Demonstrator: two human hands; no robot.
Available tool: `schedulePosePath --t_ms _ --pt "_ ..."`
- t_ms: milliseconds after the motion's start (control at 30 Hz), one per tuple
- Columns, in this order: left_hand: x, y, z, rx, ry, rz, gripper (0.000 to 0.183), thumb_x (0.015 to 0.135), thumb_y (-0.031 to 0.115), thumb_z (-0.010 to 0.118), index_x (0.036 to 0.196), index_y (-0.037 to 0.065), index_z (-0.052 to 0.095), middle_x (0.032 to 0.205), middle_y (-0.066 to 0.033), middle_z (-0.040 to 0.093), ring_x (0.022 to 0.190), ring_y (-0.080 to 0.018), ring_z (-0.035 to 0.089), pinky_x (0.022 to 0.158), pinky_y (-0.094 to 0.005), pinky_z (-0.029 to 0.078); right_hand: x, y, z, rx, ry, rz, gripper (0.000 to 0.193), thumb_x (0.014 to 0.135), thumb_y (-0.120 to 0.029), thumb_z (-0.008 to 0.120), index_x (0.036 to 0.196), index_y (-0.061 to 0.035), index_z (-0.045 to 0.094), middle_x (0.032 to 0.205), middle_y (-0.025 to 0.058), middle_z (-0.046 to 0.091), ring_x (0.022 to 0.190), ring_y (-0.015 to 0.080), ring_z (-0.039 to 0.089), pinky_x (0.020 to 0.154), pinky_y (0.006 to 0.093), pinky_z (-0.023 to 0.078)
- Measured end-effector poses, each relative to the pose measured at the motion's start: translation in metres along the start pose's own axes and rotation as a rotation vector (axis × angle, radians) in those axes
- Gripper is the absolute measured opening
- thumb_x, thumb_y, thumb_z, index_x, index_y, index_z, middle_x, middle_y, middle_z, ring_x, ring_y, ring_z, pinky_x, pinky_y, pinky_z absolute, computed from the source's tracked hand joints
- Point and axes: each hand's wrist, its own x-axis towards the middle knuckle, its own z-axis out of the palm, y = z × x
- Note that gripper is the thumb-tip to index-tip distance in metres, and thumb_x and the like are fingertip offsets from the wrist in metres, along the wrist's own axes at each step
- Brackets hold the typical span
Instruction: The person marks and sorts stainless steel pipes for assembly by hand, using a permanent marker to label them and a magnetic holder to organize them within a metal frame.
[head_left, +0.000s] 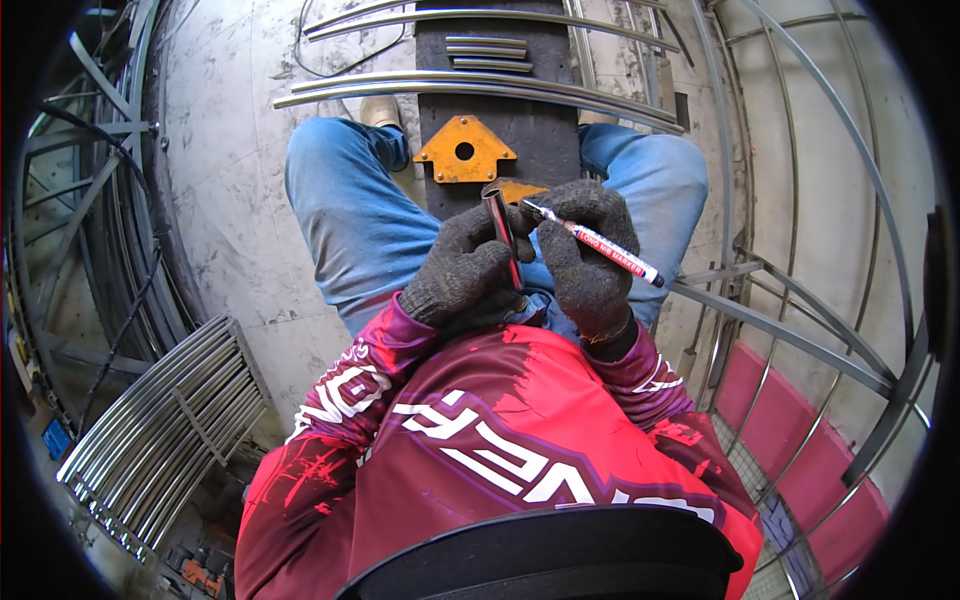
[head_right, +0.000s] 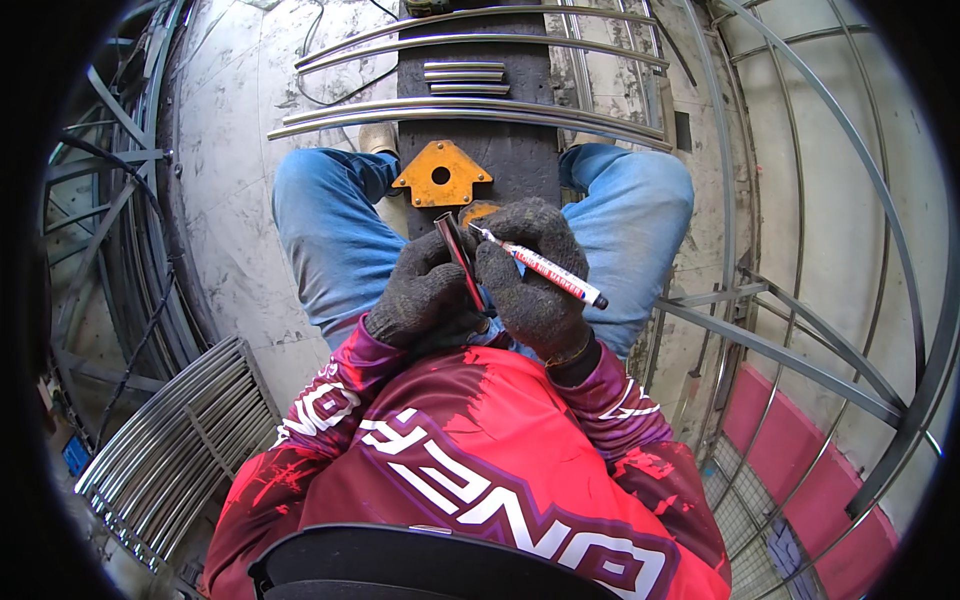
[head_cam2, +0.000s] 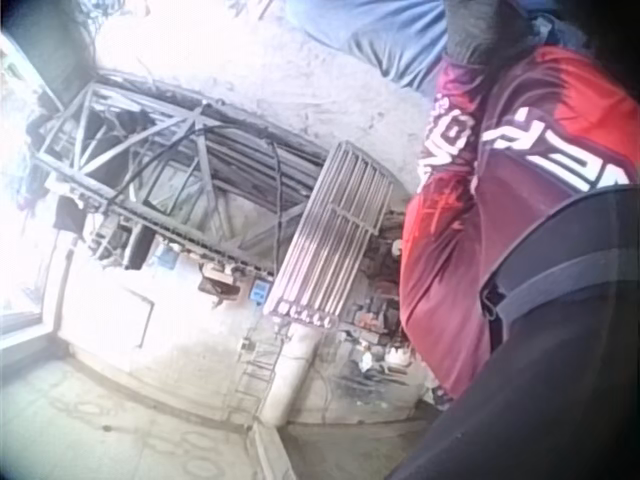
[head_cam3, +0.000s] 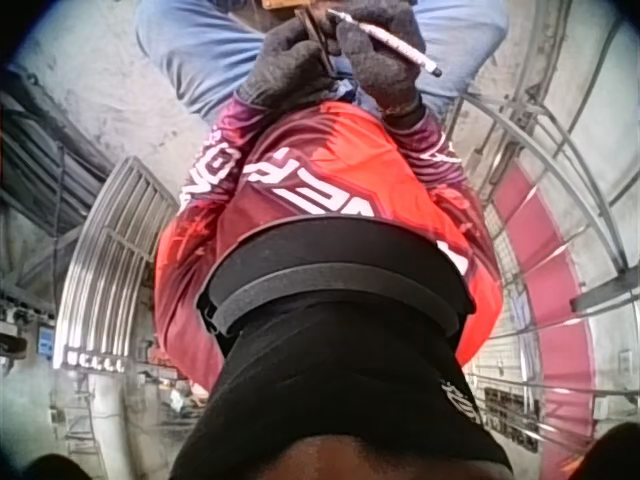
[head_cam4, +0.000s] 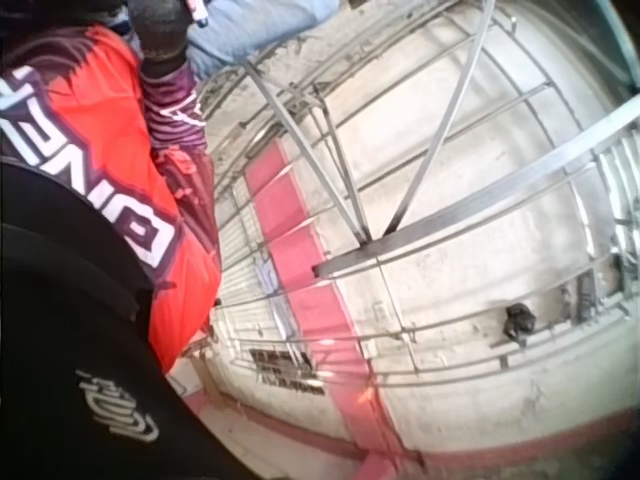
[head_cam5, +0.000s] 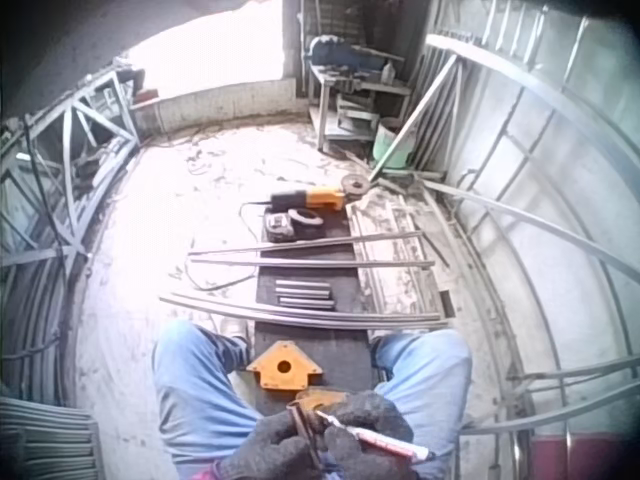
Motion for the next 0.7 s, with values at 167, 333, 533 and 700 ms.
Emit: schedulePosePath --t_ms 167,333,533,700 --pt "-0.004 0.005 0.008 -0.032 -0.001 0.056 0.032 0.089 0.014 0.060 0.115 -0.003 0.062 0.095 -0.0070 0.068 0.080 -0.0116 0.064 0.069 -0.0254 0.053 0.005 -0.003 0.000 -0.151 -0.049 -0.248 0.026 0.079 0.003 0.073 0.102 -0.0035 0.062 0.099 0.0161 0.068 0.093 0.0337 0.068 0.081 0.0391 0.054" --pt "-0.006 0.005 -0.001 0.153 -0.072 0.024 0.036 0.088 0.022 0.065 0.114 -0.003 0.064 0.106 -0.0058 0.069 0.097 -0.0140 0.063 0.086 -0.0307 0.051 -0.003 -0.002 -0.001 -0.034 -0.075 -0.314 0.030 0.077 0.004 0.073 0.102 -0.0054 0.059 0.103 0.0177 0.069 0.094 0.0343 0.069 0.083 0.0432 0.054" --pt "-0.001 0.010 0.010 0.100 -0.078 0.219 0.023 0.087 0.015 0.057 0.099 -0.003 0.065 0.087 -0.0044 0.067 0.079 -0.0119 0.061 0.072 -0.0292 0.052 -0.009 -0.008 0.000 -0.030 -0.094 -0.367 0.037 0.075 0.004 0.074 0.106 -0.0051 0.057 0.103 0.0206 0.068 0.093 0.0362 0.068 0.084 0.0448 0.056" --pt "-0.002 0.017 0.017 0.051 -0.114 0.223 0.036 0.086 0.013 0.054 0.116 -0.004 0.065 0.099 -0.0069 0.069 0.089 -0.0132 0.063 0.080 -0.0298 0.052 -0.007 -0.012 0.001 -0.056 -0.108 -0.436 0.039 0.074 0.003 0.074 0.108 -0.0052 0.057 0.101 0.0200 0.067 0.092 0.0366 0.068 0.085 0.0468 0.057"
